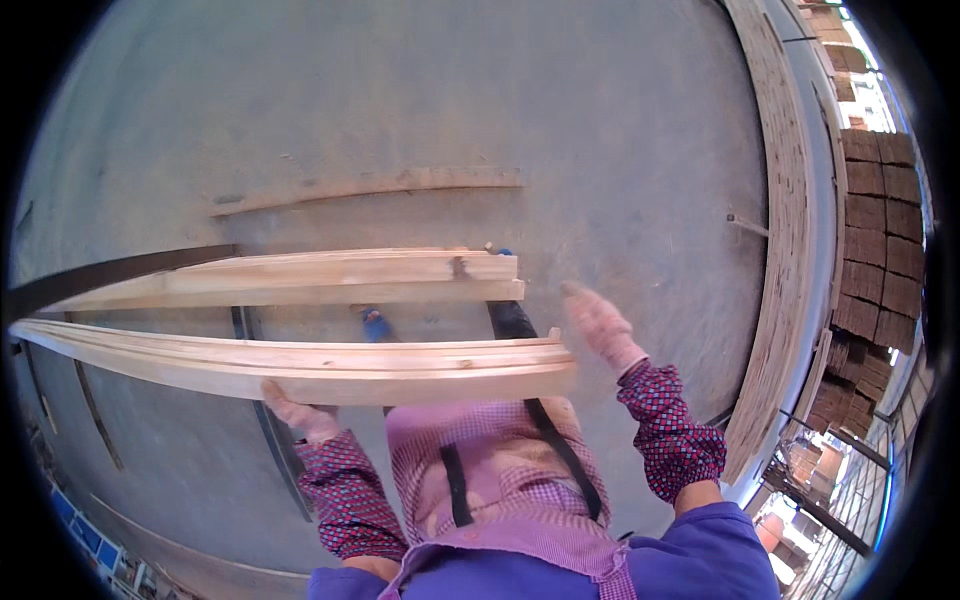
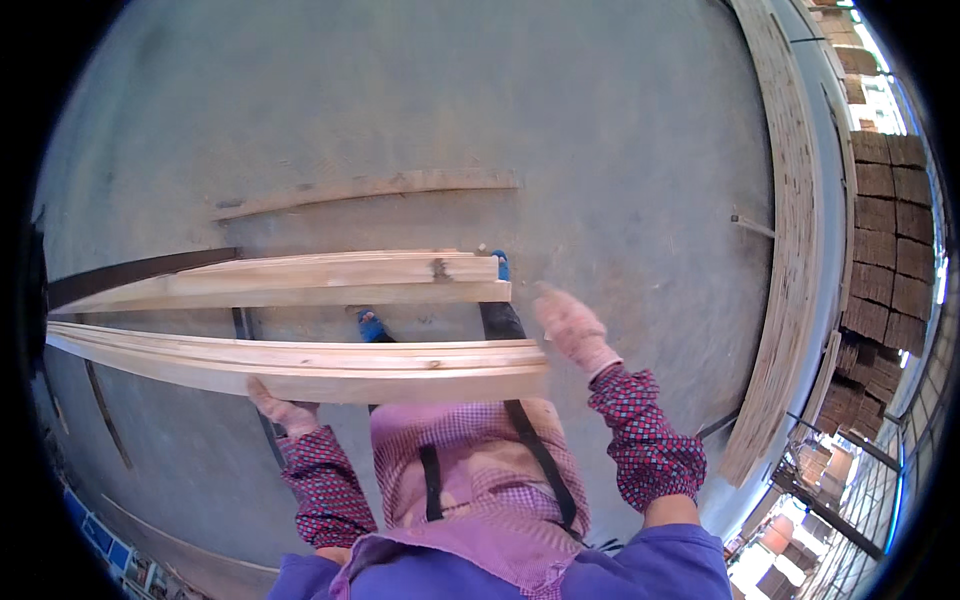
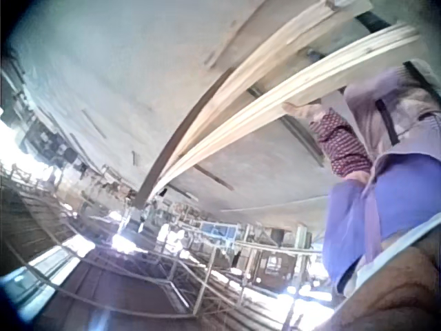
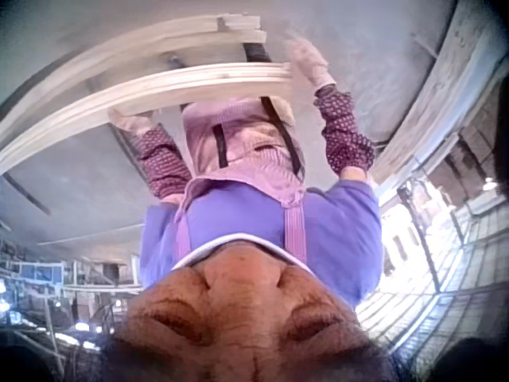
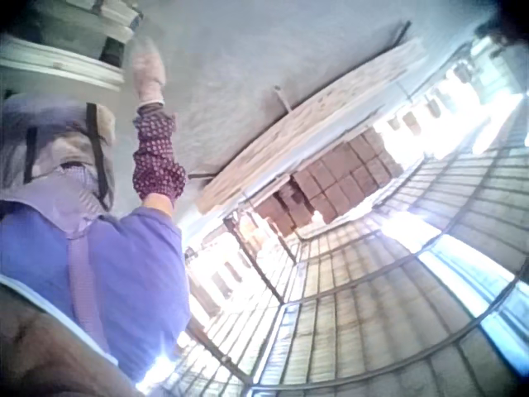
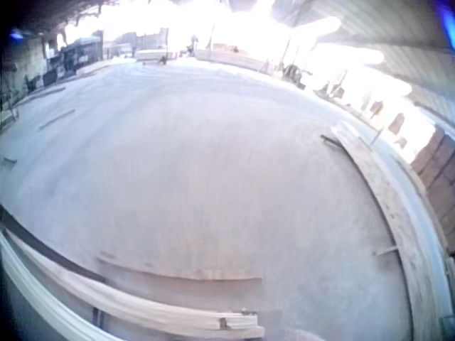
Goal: The person picks up long, thin wooden planks from a pile on the floor and carries them to a metal rack. They place the planks onto the rack one by one, stacking them neatly. The person repeats this process multiple times, moving back and forth between the floor pile and the rack.
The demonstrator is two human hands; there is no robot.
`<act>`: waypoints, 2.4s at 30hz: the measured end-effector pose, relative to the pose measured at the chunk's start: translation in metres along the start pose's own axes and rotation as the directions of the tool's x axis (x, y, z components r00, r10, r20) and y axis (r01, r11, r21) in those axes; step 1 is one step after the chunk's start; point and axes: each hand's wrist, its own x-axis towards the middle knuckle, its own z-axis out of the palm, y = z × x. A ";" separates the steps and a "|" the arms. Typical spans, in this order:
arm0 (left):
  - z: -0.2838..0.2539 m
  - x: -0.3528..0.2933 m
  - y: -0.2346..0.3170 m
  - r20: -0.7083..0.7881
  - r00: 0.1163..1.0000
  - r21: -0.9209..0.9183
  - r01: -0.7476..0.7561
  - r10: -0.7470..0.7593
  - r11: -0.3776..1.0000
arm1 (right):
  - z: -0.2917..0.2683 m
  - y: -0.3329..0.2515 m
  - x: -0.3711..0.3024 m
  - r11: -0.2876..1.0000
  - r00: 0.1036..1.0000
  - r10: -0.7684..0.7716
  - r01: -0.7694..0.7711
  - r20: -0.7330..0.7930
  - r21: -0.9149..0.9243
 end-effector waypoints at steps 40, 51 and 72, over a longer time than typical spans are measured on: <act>-0.013 0.116 -0.028 -0.117 0.959 0.483 -0.173 0.259 0.858 | 0.178 0.095 0.113 0.305 0.499 0.819 -0.797 0.283 0.521; -0.011 0.078 0.025 -0.148 0.964 0.524 0.265 -0.220 0.810 | 0.180 0.093 0.103 0.148 0.534 0.705 -0.754 0.467 0.640; 0.063 0.125 0.023 -0.335 0.857 0.797 0.035 0.392 0.604 | 0.190 0.111 0.083 0.371 0.589 0.773 -0.721 0.235 0.585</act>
